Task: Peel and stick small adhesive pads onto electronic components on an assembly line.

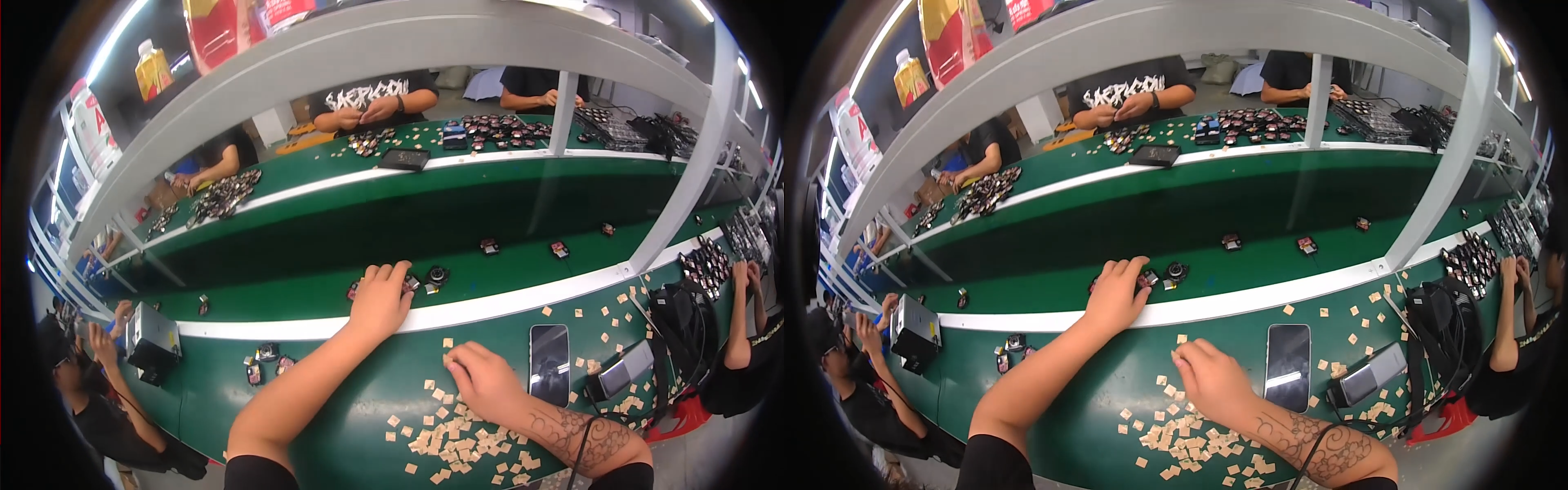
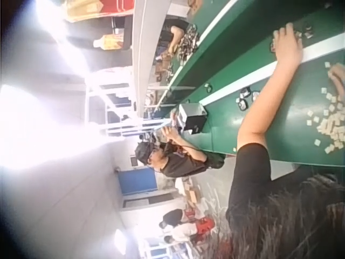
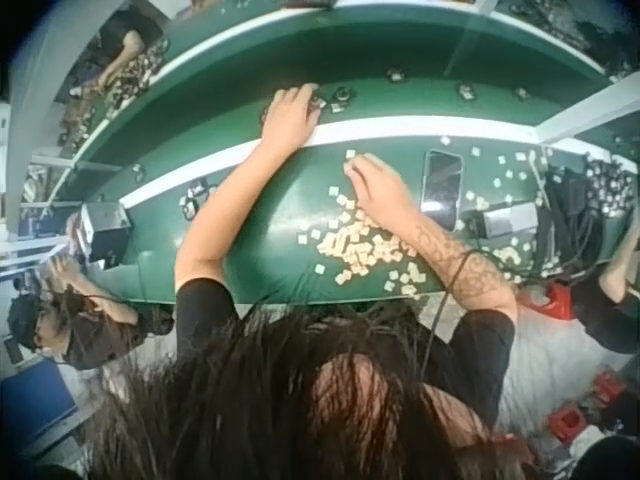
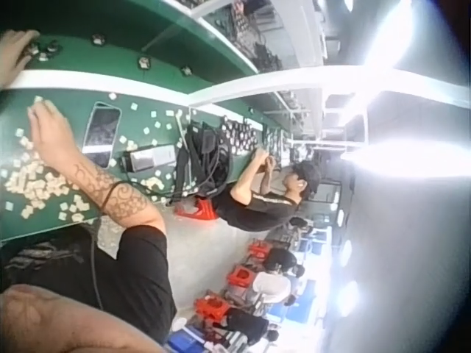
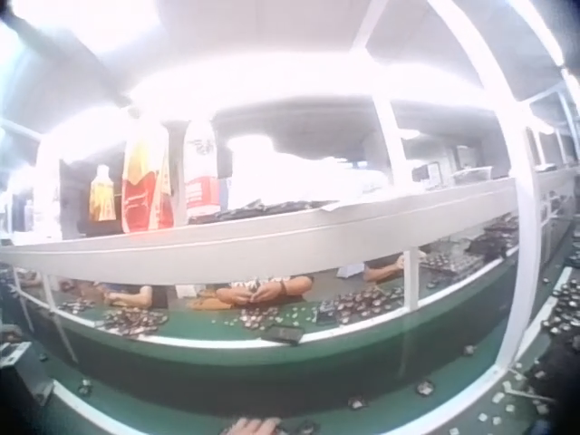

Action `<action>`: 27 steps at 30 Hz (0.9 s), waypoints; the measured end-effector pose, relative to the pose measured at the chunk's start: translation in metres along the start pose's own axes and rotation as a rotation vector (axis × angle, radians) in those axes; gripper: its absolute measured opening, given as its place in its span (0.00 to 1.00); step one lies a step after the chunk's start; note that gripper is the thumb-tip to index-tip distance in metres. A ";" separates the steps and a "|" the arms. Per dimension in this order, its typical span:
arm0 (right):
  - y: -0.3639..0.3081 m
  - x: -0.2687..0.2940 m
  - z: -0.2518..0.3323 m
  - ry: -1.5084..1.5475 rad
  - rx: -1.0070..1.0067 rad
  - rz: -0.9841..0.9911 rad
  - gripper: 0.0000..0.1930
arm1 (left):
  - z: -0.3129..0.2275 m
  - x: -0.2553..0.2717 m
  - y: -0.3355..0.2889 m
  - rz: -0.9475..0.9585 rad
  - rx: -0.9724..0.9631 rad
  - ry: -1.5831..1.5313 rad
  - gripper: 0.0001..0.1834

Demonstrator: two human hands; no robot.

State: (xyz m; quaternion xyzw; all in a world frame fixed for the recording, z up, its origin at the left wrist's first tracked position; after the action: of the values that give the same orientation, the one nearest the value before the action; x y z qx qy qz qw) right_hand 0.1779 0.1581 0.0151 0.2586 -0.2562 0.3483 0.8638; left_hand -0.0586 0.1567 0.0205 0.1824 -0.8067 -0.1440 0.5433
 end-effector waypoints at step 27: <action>0.004 0.012 0.004 -0.056 0.053 0.016 0.10 | -0.076 0.013 -0.094 0.272 -0.043 -0.476 0.26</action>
State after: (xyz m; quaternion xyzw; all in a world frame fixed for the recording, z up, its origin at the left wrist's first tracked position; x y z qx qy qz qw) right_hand 0.1817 0.1638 0.0266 0.2890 -0.2731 0.3543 0.8464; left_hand 0.0203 0.0640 0.0186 0.0217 -0.9255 -0.1258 0.3566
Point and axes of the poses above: each hand's wrist, its own y-axis towards the middle knuckle, its own x-axis out of the back of the hand, z = x × y, the point moved 4 cm from there along y, towards the middle knuckle, and after that the axes turned 6 degrees about -y, right-handed, at the moved point
